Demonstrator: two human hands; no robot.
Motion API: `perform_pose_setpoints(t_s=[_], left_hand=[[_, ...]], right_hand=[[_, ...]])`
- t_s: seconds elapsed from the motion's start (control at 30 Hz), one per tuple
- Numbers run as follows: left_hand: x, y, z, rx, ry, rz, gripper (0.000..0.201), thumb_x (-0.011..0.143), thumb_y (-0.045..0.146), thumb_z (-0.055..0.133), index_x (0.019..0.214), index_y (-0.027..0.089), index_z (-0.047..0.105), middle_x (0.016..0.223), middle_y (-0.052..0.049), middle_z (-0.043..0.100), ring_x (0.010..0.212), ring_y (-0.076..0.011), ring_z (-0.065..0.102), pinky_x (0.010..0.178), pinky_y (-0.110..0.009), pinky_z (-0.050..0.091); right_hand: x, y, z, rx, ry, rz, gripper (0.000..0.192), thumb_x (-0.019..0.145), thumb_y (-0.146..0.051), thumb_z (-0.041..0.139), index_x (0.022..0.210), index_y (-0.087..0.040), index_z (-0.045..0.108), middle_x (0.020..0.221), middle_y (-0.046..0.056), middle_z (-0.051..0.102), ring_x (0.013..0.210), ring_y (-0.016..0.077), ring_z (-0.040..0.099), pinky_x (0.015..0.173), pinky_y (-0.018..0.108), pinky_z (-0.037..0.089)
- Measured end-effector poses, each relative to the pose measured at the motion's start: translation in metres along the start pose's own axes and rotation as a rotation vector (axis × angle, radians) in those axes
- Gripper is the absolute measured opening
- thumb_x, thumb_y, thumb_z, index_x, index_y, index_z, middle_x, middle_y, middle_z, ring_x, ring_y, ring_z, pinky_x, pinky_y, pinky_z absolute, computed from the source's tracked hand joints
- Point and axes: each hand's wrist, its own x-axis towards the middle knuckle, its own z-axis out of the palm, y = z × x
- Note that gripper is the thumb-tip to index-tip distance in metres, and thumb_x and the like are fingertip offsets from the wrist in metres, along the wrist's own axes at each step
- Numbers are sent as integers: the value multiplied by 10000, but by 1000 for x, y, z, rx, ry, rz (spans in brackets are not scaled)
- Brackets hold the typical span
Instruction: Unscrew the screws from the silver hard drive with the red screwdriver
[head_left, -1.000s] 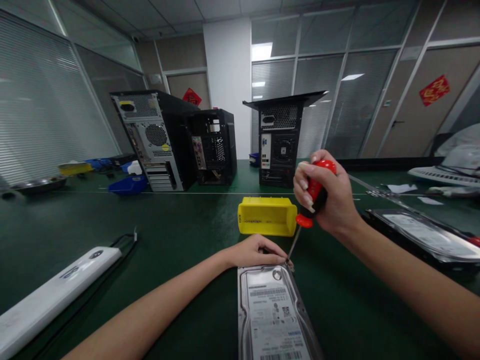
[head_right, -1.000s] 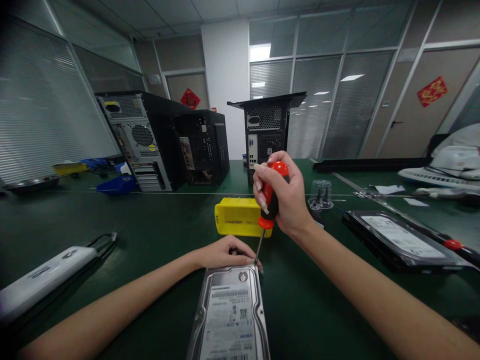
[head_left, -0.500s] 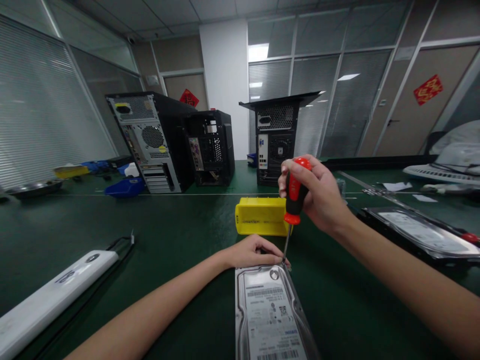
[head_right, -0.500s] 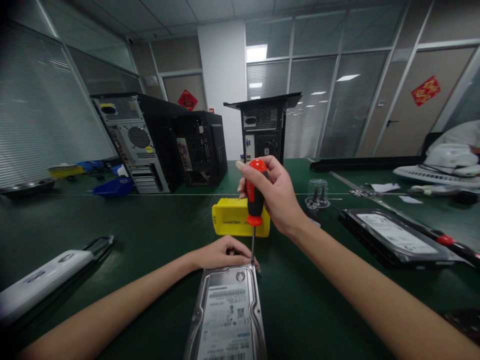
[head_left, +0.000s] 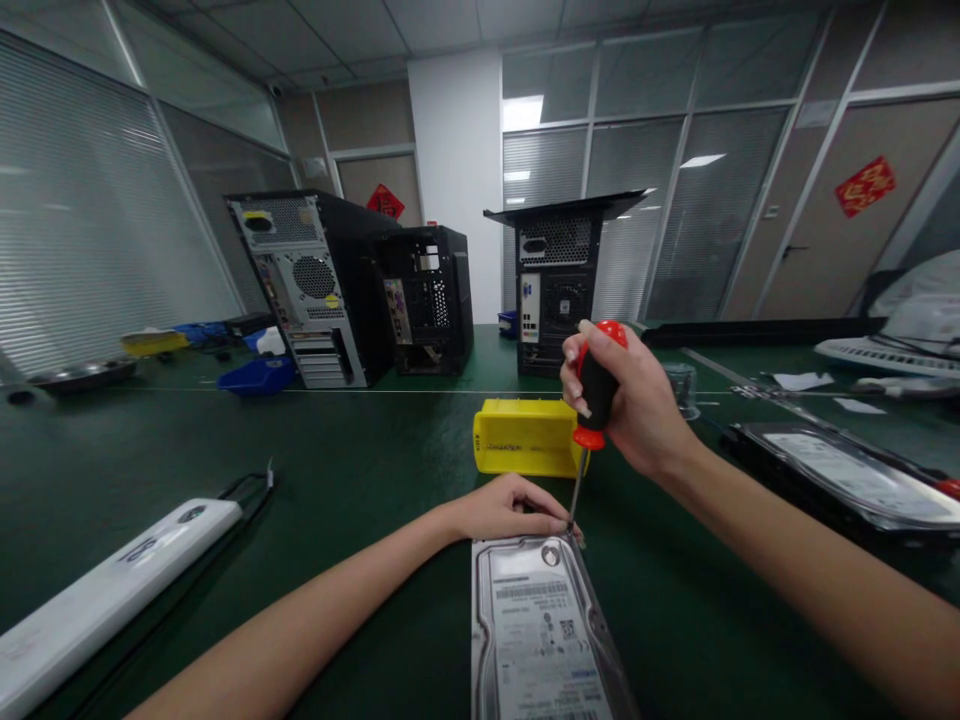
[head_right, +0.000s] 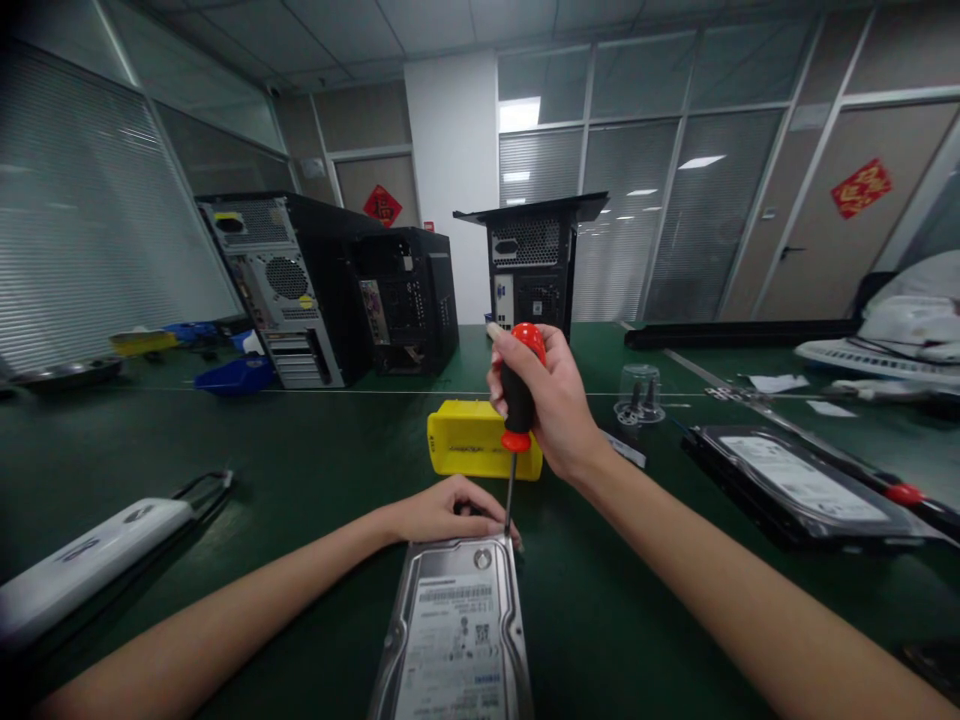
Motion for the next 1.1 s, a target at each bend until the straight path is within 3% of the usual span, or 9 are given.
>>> perform_pose_setpoints(t_s=[0.17, 0.3, 0.5, 0.6, 0.77, 0.97, 1.1], left_hand=[[-1, 2, 0, -11, 15, -3, 254, 861, 278, 619, 1021, 113, 727, 969, -96, 721, 650, -96, 579, 539, -164, 383], [-1, 4, 0, -9, 12, -36, 245, 856, 269, 628, 1019, 116, 726, 959, -90, 723, 605, -84, 562, 526, -165, 378], [-1, 3, 0, -42, 2, -8, 210, 864, 239, 622, 1018, 140, 726, 962, -64, 726, 774, -123, 637, 666, -188, 463], [-1, 0, 0, -69, -10, 15, 207, 868, 235, 621, 1021, 140, 723, 1003, -71, 721, 843, -133, 645, 721, -198, 474], [-1, 0, -1, -58, 5, -10, 207, 857, 247, 636, 1010, 138, 723, 988, -72, 723, 746, -114, 639, 644, -184, 467], [-2, 2, 1, -95, -8, 15, 249, 866, 286, 628, 1040, 131, 716, 1021, -91, 718, 885, -161, 659, 781, -242, 494], [-3, 4, 1, -95, 2, 1, 253, 862, 297, 634, 1039, 136, 716, 1005, -86, 723, 898, -168, 661, 792, -248, 495]], right_hand=[[1, 2, -3, 53, 18, 12, 282, 818, -438, 632, 899, -174, 578, 803, -10, 583, 603, 87, 559, 528, 198, 477], [0, 3, -2, 63, -47, 24, 367, 855, -507, 547, 998, -170, 575, 768, -7, 589, 579, 92, 550, 519, 207, 475], [-2, 5, 0, -18, 2, -10, 298, 749, -336, 726, 861, -208, 481, 746, -49, 575, 520, 68, 513, 452, 175, 426], [-2, 4, -2, 13, -6, 15, 254, 776, -359, 684, 894, -193, 533, 807, -26, 588, 574, 80, 552, 499, 189, 463], [-3, 6, -1, 61, -96, 51, 345, 884, -470, 504, 1023, -166, 587, 841, 11, 594, 620, 98, 561, 573, 224, 493], [-6, 7, 3, -45, -36, 1, 323, 771, -359, 710, 912, -245, 444, 745, -65, 578, 512, 69, 498, 466, 182, 426], [-6, 5, 1, -40, -43, 5, 229, 807, -345, 664, 905, -213, 505, 778, -45, 570, 573, 71, 539, 528, 181, 457]])
